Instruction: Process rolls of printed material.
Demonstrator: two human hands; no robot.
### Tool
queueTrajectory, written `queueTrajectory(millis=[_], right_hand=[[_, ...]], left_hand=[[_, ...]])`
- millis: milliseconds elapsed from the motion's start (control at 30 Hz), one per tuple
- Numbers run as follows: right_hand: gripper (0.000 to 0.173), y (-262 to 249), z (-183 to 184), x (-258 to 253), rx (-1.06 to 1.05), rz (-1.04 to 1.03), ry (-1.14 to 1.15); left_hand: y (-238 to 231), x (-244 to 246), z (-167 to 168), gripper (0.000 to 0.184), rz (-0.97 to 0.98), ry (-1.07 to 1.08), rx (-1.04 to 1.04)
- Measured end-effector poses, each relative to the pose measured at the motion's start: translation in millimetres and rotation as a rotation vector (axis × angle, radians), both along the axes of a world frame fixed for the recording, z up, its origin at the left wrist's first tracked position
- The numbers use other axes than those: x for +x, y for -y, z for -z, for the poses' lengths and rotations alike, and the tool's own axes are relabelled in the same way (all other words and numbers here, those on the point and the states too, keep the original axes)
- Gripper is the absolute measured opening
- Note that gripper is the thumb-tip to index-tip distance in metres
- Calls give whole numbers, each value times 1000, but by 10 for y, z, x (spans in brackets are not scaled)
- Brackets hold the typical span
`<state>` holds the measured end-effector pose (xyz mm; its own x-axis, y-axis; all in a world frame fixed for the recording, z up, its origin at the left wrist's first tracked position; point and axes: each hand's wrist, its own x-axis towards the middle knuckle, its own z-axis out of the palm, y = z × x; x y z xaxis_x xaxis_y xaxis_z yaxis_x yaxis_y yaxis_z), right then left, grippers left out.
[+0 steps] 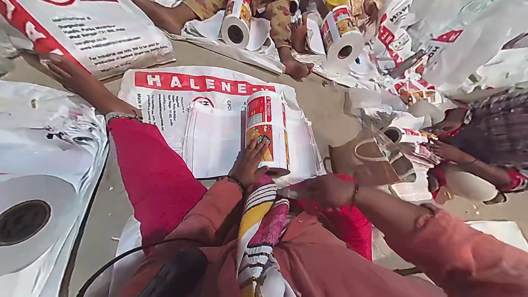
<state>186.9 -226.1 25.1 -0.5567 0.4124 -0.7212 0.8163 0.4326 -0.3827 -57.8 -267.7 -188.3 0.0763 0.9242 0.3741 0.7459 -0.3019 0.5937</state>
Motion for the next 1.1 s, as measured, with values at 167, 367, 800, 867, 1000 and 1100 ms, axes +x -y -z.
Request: queueTrajectory(millis=[167,367,800,867,1000,1100], right_hand=[[49,-165,75,411,11,610,-544],[49,-416,974,538,-317,1119,-1030],[49,-684,1360,494,-490,1092,-1099],[49,-684,1343,525,-541,1091,-1133],[49,-716,1306,590,-609,1075,-1211],[50,-732,1279,601,-630,1090,-1233]], left_hand=[[13,63,-10,67,-51,34,-28],[-57,176,-477,55,-96,-262,-128],[-950,39,-932,38,252,-592,-133],[-1003,66,-874,44,244,-596,-121],[-1080,125,-802,52,217,-565,-73],[-1092,191,-795,50,233,-589,-72]])
